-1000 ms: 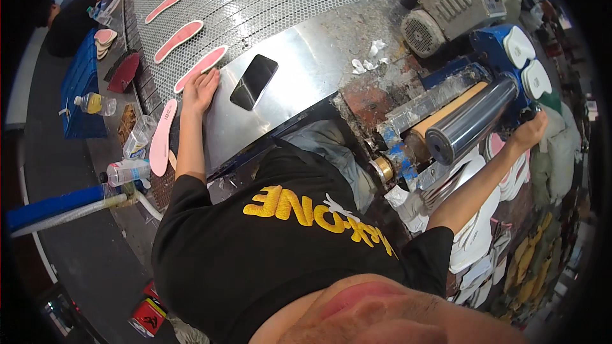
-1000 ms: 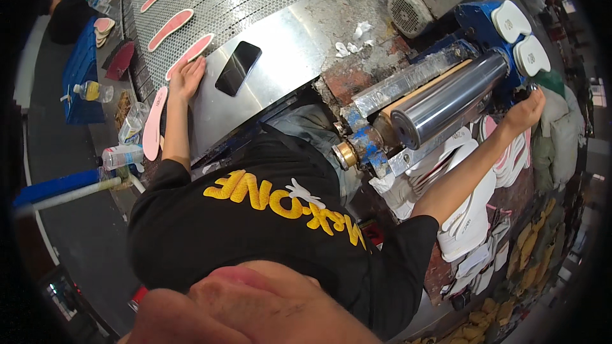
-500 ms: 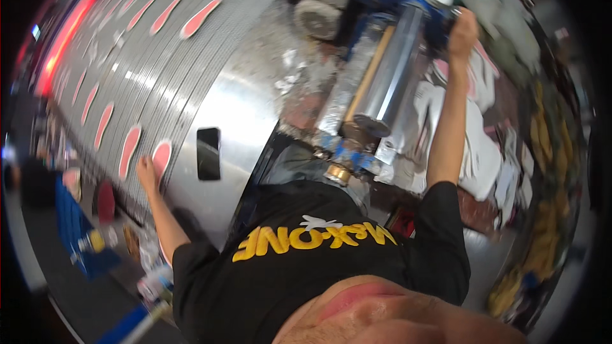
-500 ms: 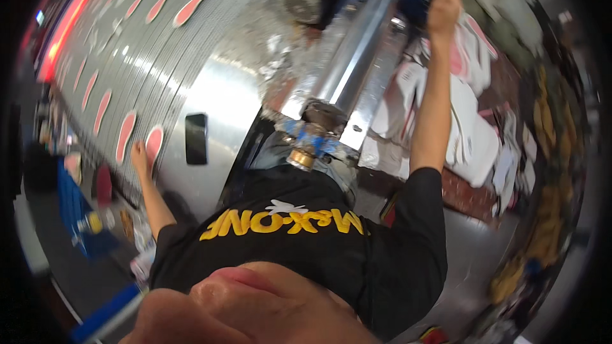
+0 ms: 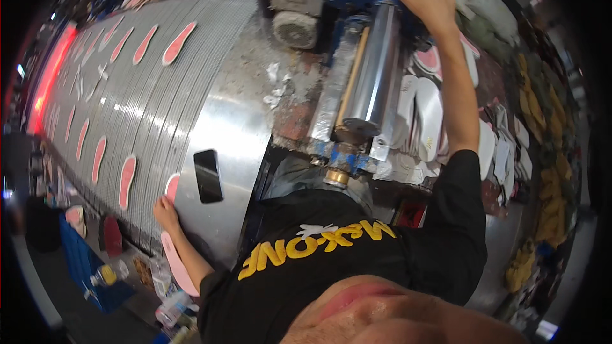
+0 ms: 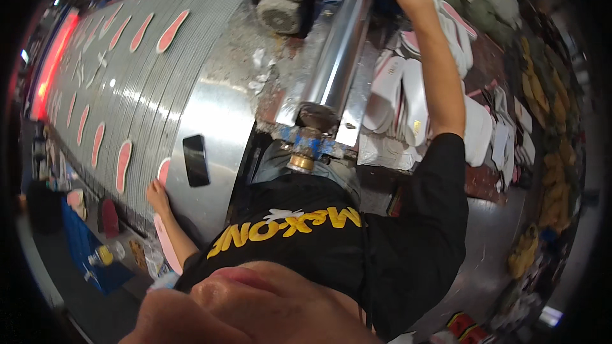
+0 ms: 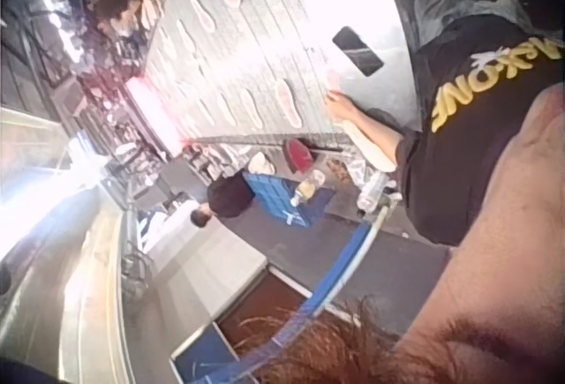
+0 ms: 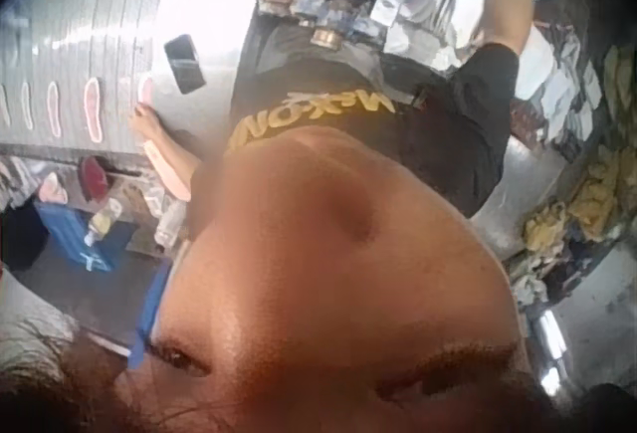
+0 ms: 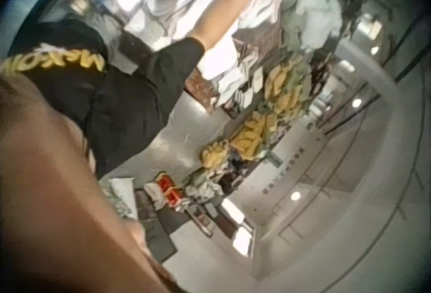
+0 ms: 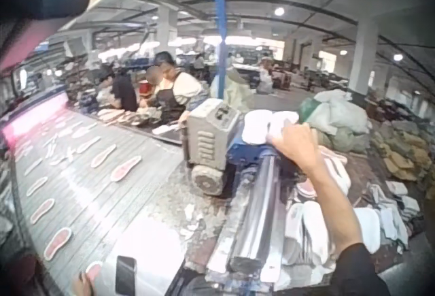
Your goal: Applying adhesive to shoe insoles by passing them through a roller machine and placing them on a drying conveyor.
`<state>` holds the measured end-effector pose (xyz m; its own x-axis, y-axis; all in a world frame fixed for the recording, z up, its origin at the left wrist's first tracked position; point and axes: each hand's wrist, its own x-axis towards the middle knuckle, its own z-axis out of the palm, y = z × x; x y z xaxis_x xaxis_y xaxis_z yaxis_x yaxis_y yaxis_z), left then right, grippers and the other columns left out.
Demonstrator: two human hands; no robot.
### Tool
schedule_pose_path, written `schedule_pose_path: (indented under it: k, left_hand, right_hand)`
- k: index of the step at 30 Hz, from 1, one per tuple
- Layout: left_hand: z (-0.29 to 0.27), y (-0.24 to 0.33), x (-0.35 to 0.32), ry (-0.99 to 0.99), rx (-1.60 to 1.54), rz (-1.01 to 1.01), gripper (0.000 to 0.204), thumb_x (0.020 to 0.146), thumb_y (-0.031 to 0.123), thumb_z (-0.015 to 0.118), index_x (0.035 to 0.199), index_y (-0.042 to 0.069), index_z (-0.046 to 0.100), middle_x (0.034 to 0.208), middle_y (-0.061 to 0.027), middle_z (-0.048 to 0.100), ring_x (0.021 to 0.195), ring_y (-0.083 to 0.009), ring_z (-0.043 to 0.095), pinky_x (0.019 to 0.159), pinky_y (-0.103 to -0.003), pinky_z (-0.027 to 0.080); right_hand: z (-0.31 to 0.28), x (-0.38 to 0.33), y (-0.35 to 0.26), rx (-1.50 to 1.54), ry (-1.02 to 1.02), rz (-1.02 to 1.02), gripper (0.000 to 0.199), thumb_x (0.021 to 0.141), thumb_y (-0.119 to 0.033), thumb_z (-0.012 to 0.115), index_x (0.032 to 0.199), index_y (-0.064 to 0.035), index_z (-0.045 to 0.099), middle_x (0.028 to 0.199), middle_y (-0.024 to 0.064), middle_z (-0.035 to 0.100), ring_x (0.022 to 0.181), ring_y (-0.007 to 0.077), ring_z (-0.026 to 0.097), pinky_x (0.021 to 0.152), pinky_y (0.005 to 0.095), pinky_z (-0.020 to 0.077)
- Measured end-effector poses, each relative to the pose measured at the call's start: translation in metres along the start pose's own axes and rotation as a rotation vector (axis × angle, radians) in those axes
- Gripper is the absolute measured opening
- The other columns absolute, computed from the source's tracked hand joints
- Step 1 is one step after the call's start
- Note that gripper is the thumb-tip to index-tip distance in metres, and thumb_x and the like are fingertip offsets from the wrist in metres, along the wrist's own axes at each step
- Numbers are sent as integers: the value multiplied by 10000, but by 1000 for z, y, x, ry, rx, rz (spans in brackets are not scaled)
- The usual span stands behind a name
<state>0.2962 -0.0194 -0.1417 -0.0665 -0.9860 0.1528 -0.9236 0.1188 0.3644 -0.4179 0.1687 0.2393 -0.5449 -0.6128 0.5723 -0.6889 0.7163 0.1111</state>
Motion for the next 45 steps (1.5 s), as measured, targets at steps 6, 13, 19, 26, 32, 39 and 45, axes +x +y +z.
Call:
schedule_pose_path:
  k: [6,13,19,26,32,39,45]
  left_hand:
    - [-10,47,-14,165,16,65,346,906,323,498,919,2,626,900,-189,591,867,-364,555,782,-424,432]
    - [-11,45,-8,82,-164,63,295,898,252,514,1047,26,631,947,-165,615,875,-314,589,795,-392,450]
    - [1,31,4,262,-159,71,399,854,221,582,1161,-33,573,1040,-238,608,880,-336,605,784,-407,475]
    - [-50,325,60,-320,-694,586,371,847,173,616,1166,-11,569,1193,-135,585,1096,-245,551,931,-352,414]
    - [-93,534,40,-761,-750,1386,682,710,292,768,1290,68,487,1349,-111,466,1224,-258,460,1011,-381,371]
    - [-94,554,71,-766,-449,1522,913,596,330,831,1348,48,398,1369,-138,438,1246,-283,434,1046,-385,339]
    - [-90,542,97,-863,-292,1540,984,546,347,843,1392,176,369,1398,-70,419,1285,-279,389,1071,-418,317]
  right_hand:
    - [3,13,13,59,-93,-17,664,781,-667,483,1071,-78,580,958,239,642,888,412,618,751,459,486]
    - [8,7,81,620,360,-51,319,819,-257,622,1074,-65,638,854,115,674,721,163,632,619,270,481]
    - [-7,-83,158,1728,412,501,329,806,-106,447,1053,35,611,818,72,606,654,119,551,559,232,435]
    - [21,-182,166,1576,160,610,304,789,-140,414,892,30,644,795,79,634,727,142,601,669,262,464]
    - [13,-199,64,1505,32,561,270,816,-107,420,872,34,643,736,51,614,640,86,536,591,228,416]
    - [-22,-219,14,1538,-305,364,265,895,-130,512,1103,19,582,673,-21,556,574,27,440,502,198,325]
    - [-38,-181,16,1215,-261,33,212,898,-105,526,1066,-9,614,644,-67,464,572,18,385,527,183,306]
